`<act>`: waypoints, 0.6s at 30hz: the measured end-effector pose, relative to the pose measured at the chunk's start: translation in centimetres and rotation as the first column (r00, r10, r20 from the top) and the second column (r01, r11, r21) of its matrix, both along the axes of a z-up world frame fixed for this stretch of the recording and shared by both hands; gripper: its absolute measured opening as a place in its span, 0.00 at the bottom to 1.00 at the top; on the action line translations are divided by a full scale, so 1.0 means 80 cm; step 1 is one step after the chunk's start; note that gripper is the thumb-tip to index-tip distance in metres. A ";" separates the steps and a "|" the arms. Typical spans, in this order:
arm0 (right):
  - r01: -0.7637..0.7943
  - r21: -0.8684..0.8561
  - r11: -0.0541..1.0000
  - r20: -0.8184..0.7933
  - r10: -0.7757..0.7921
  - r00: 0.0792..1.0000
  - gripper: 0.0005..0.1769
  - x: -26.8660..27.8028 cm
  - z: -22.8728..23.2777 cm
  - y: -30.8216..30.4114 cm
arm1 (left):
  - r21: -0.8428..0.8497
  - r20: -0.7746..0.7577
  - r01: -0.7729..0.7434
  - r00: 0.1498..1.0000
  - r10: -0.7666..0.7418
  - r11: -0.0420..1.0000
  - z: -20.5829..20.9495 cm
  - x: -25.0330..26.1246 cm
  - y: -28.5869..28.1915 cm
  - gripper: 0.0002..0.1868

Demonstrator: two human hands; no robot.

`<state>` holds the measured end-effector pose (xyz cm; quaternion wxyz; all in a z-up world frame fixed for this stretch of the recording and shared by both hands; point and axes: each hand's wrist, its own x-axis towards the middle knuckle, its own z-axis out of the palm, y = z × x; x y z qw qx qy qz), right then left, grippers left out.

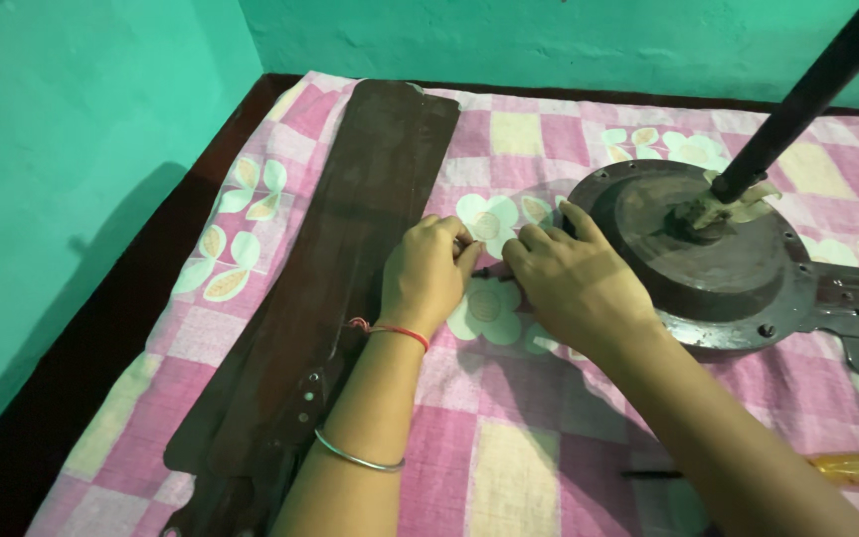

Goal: The person assembles an electric fan by securing a metal rod to a circular base and attaching a fan blade. They use a screwdriver to tighten screws and fasten the components together on a patterned bedsheet.

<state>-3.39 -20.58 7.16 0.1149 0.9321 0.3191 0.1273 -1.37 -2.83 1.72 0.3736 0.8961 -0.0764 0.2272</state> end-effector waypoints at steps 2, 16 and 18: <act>-0.002 0.085 0.996 -0.026 0.004 1.000 0.18 0.001 -0.002 -0.002 | 0.008 0.037 -0.015 0.999 0.014 1.000 0.000 -0.001 -0.001 0.10; -0.012 0.321 0.947 -0.123 0.055 0.991 0.12 -0.005 0.010 -0.009 | -0.276 -0.014 0.038 0.999 -0.043 0.960 0.000 -0.001 0.003 0.07; -0.010 0.266 0.964 -0.128 0.046 0.991 0.14 -0.005 0.009 -0.008 | -0.310 0.002 0.032 0.999 -0.033 0.950 -0.003 0.001 0.003 0.06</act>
